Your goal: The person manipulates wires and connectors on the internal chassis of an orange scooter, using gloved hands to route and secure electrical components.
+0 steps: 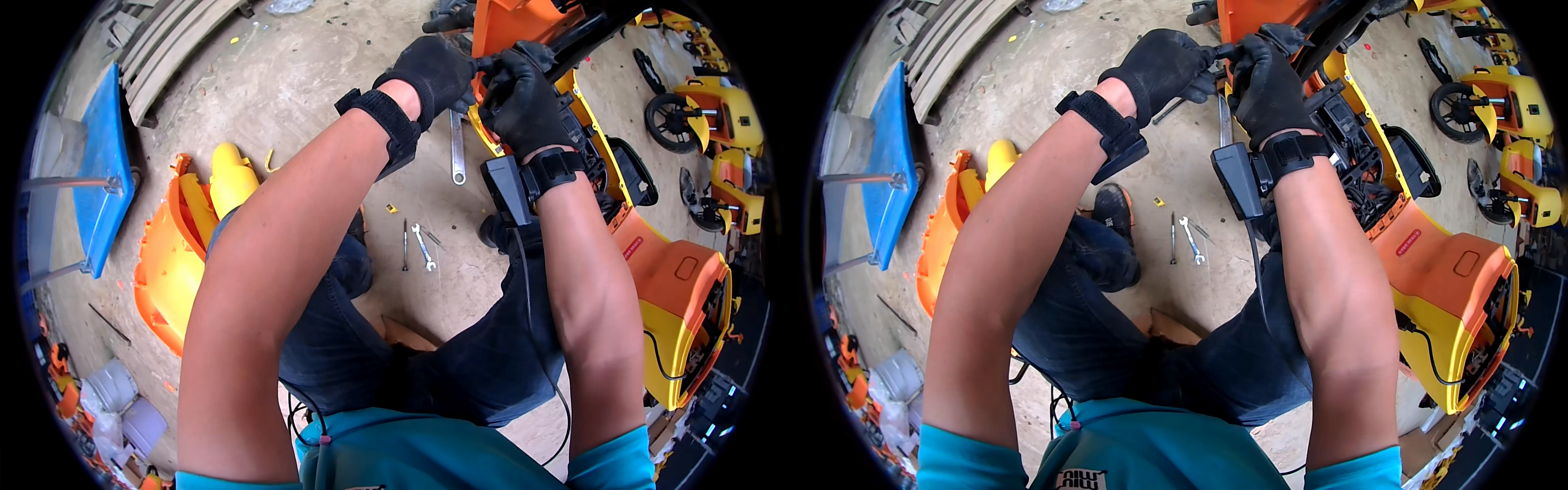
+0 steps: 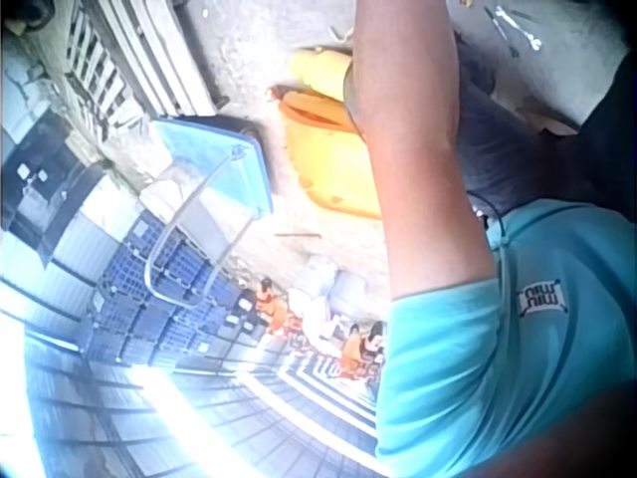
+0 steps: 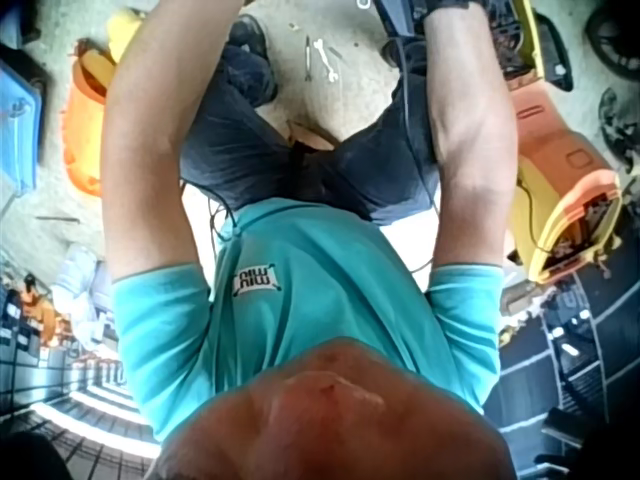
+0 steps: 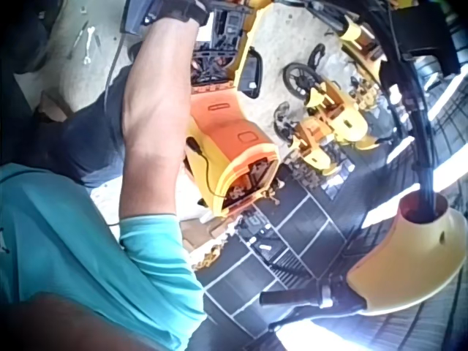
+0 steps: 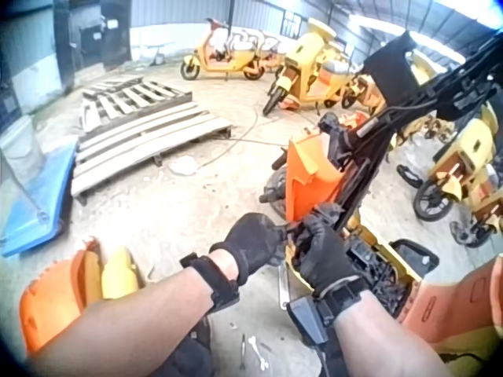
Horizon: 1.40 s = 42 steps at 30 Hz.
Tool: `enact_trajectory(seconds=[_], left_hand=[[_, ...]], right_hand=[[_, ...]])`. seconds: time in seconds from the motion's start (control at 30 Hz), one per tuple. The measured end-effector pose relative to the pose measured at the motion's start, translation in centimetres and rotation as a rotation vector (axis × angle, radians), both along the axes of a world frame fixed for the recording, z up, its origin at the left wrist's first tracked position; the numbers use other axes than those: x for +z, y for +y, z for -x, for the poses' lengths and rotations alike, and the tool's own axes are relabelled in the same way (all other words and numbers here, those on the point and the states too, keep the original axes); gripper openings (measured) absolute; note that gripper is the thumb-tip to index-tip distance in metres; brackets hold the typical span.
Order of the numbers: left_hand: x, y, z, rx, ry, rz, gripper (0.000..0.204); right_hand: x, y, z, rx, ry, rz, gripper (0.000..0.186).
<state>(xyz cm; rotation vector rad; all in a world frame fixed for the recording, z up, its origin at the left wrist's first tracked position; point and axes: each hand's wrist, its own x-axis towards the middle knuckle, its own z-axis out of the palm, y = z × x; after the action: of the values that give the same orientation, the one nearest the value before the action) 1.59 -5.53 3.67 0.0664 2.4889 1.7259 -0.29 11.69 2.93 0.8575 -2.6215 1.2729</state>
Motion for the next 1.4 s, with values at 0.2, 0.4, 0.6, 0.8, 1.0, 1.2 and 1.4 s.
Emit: enact_trajectory(seconds=[0.2, 0.4, 0.6, 0.8, 1.0, 1.2, 1.4], left_hand=[[0.7, 0.4, -0.5, 0.08, -0.053, -0.047, 0.025], [0.9, 0.5, -0.6, 0.121, -0.125, -0.093, 0.022], [1.7, 0.5, -1.1, 0.133, -0.171, -0.11, 0.019], [1.4, 0.6, -0.5, 0.164, -0.123, -0.115, 0.017], [1.6, 0.8, -0.6, 0.195, -0.126, -0.139, 0.014], [2.1, 0.7, -0.8, 0.192, -0.13, -0.196, 0.014], [2.1, 0.8, -1.0, 0.188, -0.147, -0.244, 0.014]], right_hand=[[1.4, 0.1, -0.2, -0.072, -0.035, -0.244, 0.061], [-0.5, -1.1, 1.4, -0.291, -1.026, 1.136, 0.017], [1.0, -3.4, 0.5, -0.5, -0.974, 1.128, 0.012], [-0.7, -3.0, 1.2, -0.533, -0.885, 1.113, 0.009], [-0.8, -3.8, 0.6, -0.602, -0.552, 0.862, 0.01], [-0.7, -4.0, 0.5, -0.548, -0.765, 1.158, 0.01], [-0.3, -4.0, -0.1, -0.487, -0.729, 1.144, 0.01]])
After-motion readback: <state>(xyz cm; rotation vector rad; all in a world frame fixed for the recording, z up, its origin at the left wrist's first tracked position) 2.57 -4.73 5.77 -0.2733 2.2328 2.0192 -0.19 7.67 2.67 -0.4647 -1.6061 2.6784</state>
